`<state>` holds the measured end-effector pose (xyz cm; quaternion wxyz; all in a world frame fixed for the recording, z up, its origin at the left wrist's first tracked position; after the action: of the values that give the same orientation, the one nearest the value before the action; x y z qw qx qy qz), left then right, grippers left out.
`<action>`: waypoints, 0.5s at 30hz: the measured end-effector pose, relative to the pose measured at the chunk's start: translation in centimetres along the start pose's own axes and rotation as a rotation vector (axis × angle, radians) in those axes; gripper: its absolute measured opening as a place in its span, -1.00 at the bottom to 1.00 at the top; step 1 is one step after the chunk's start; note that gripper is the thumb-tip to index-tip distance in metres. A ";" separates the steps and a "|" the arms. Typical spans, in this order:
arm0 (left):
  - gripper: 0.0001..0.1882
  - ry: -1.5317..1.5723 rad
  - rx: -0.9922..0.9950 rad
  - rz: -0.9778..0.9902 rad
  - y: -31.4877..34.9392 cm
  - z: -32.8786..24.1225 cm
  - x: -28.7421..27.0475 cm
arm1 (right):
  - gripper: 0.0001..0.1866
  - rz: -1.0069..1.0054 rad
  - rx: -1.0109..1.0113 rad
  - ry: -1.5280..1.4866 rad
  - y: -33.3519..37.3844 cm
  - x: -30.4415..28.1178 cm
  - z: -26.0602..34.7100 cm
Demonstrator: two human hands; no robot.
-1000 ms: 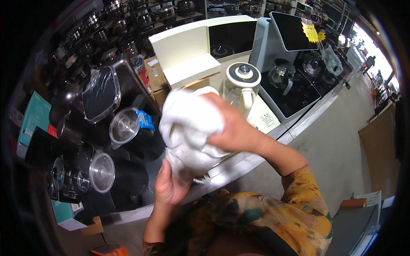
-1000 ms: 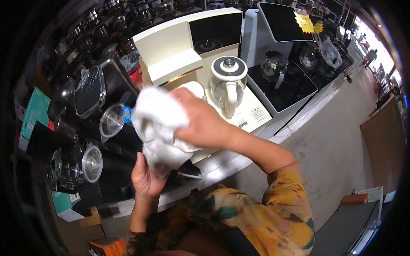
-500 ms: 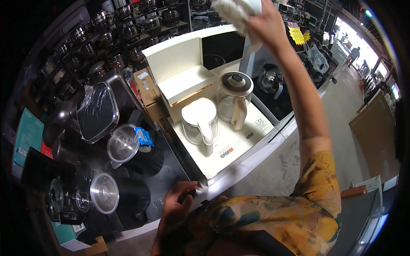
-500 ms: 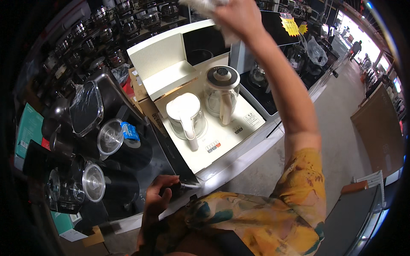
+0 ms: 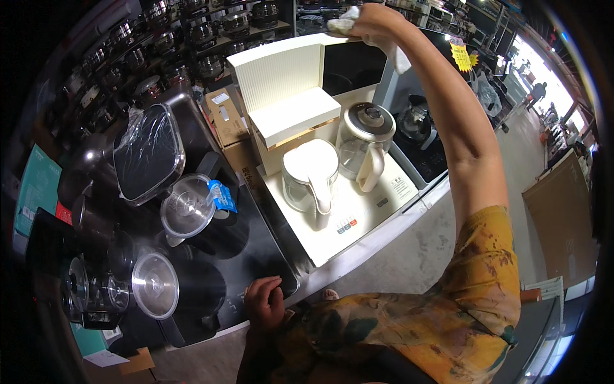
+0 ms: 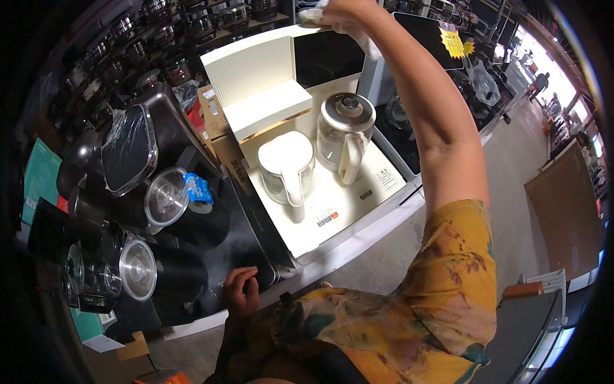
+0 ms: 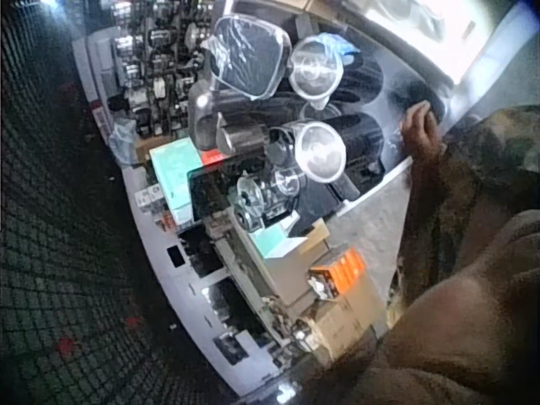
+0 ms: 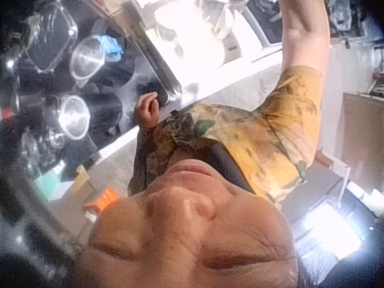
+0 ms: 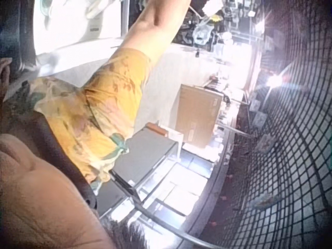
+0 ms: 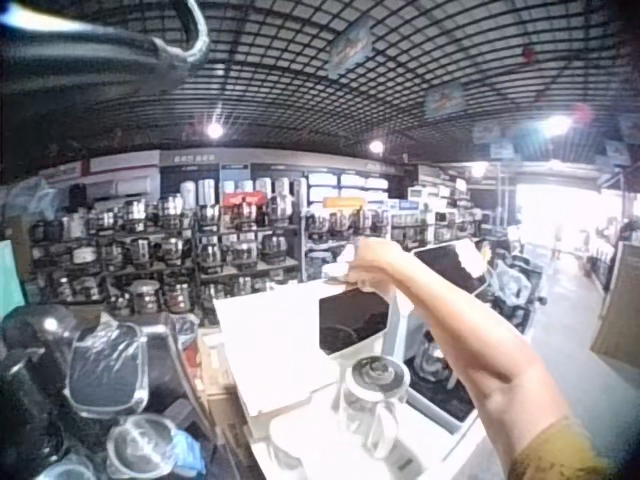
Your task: The person wipes the surfaces of a stovetop and several small kitchen appliances with a cloth, moving a glass pitcher and other items aside to reach the base units.
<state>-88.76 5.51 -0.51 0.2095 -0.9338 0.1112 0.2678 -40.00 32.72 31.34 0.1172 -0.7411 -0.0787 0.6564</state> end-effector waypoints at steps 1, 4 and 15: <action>-0.83 -0.006 -0.014 -0.009 0.2 0.1 -0.4 | -0.53 0.080 -0.178 -0.032 0.3 -1.5 3.9; -0.84 0.037 0.009 0.003 -0.1 0.2 -0.3 | -0.43 0.078 -0.267 0.069 3.2 -5.2 10.8; -0.86 -0.003 -0.026 -0.052 0.4 0.4 -1.5 | -0.55 -0.125 -0.650 -0.678 3.4 -9.2 25.3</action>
<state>-90.33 5.51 -0.10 0.2045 -0.9386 0.0828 0.2652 -66.40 28.71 36.33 -0.1138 -0.4772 -0.3584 0.7942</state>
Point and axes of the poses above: each hand's wrist, its own y-axis away from the middle knuckle, its own x-axis out of the palm, z = x × y, the point moved 1 cm from there along -y, towards the middle knuckle, and after that the axes turned 10 degrees about -x, right-handed, at the moved point
